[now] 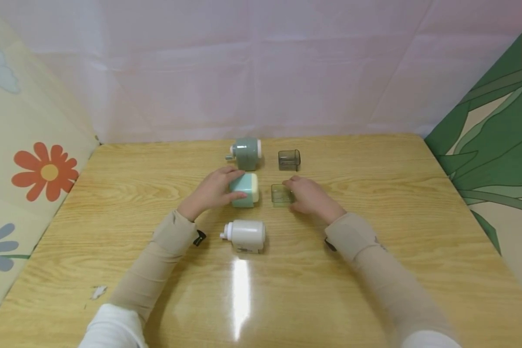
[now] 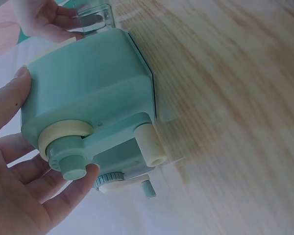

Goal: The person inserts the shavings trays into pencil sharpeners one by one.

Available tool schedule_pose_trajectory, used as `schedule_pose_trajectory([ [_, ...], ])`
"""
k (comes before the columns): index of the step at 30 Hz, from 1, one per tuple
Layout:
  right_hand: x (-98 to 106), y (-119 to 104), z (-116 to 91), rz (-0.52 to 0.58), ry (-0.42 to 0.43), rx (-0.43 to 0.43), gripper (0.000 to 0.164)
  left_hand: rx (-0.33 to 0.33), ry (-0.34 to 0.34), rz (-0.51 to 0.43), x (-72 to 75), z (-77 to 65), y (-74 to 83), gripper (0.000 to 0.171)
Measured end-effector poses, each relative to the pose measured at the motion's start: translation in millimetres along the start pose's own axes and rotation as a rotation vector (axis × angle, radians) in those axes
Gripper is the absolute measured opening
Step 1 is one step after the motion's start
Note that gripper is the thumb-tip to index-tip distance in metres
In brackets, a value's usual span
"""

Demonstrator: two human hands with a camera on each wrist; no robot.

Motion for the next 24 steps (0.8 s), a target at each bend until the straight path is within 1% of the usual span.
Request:
schedule_pose_trajectory([
  [8, 0.8, -2.8, 3.4, 0.005, 0.000, 0.008, 0.065, 0.016, -0.002, -0.010, 1.0, -0.2, 0.5, 0.062],
  [15, 1.0, -5.8, 6.0, -0.015, 0.012, 0.028, 0.064, 0.018, 0.002, -0.007, 0.7, -0.1, -0.1, 0.062],
  [24, 1.9, -9.5, 8.0, -0.014, 0.008, 0.027, 0.063, 0.024, -0.001, -0.007, 0.1, -0.3, 0.0, 0.062],
])
Point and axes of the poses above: each hand's wrist, its own z-axis towards the middle knuckle, its own x-axis out of the back of the hand, y = z × x, the point moved 3 cm from there along z, towards the middle knuckle, and after that the axes turned 14 degrees about -z, right-handed, at the moved point
